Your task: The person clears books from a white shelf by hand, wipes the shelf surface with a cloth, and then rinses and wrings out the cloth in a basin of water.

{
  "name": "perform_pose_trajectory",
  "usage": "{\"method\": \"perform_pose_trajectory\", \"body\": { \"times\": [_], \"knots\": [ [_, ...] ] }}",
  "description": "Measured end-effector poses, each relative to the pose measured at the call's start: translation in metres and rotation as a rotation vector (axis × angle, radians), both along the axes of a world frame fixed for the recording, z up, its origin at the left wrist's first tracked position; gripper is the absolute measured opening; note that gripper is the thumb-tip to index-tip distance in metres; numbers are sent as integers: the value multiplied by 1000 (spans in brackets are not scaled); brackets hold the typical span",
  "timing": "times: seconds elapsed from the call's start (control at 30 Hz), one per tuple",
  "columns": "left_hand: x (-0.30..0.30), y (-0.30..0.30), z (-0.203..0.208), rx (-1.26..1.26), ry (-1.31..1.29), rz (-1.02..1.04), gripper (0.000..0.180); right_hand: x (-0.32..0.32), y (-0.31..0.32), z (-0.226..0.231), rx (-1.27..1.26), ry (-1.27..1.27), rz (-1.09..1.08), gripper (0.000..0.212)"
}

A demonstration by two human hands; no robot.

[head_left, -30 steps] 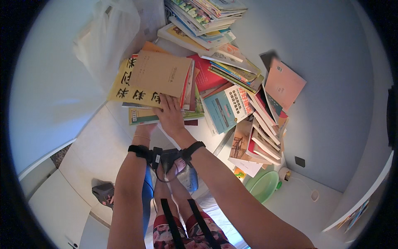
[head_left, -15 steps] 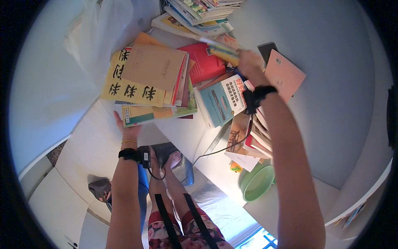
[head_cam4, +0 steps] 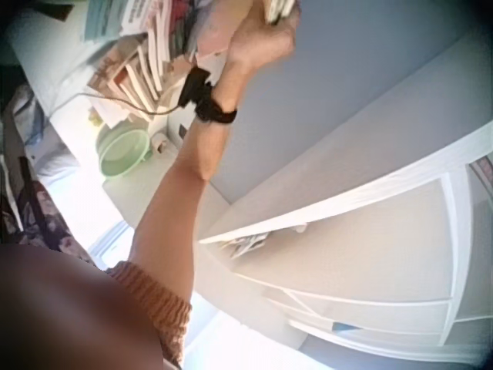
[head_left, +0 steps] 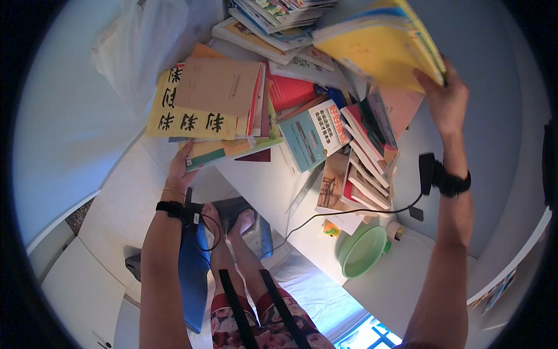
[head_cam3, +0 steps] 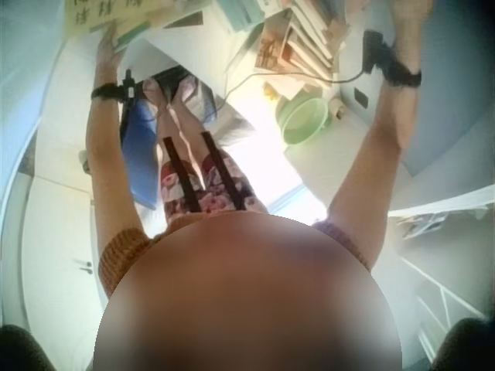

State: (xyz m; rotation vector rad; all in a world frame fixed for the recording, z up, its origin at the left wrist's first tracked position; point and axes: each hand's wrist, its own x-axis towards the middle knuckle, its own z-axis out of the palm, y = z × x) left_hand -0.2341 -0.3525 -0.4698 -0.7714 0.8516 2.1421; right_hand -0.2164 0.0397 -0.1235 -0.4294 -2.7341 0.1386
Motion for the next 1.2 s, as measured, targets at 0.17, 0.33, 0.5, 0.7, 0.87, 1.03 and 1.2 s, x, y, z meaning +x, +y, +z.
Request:
{"method": "perform_pose_trajectory", "body": {
  "times": [0.17,0.33,0.5,0.7,0.87,1.03,1.2],
  "knots": [
    [4,6,-17,87,96,-20,23,1,-65,-18,-222,364,326,37],
    [2,-15,-40,69,107,-99,26,-21,-158,-180,-137,231,577,29],
    [6,10,-46,-5,136,100,29,-5,-189,-276,-11,-27,636,31],
    [10,-13,-79,29,206,75,35,36,-162,-210,-24,-163,481,63],
    [7,-15,-89,-66,64,146,37,114,-13,-182,328,-346,-162,91],
    [9,9,-9,46,-44,259,56,131,64,-173,185,-679,-236,91],
    [6,16,18,121,58,194,63,108,109,-161,281,-499,-77,62]
  ]
}}
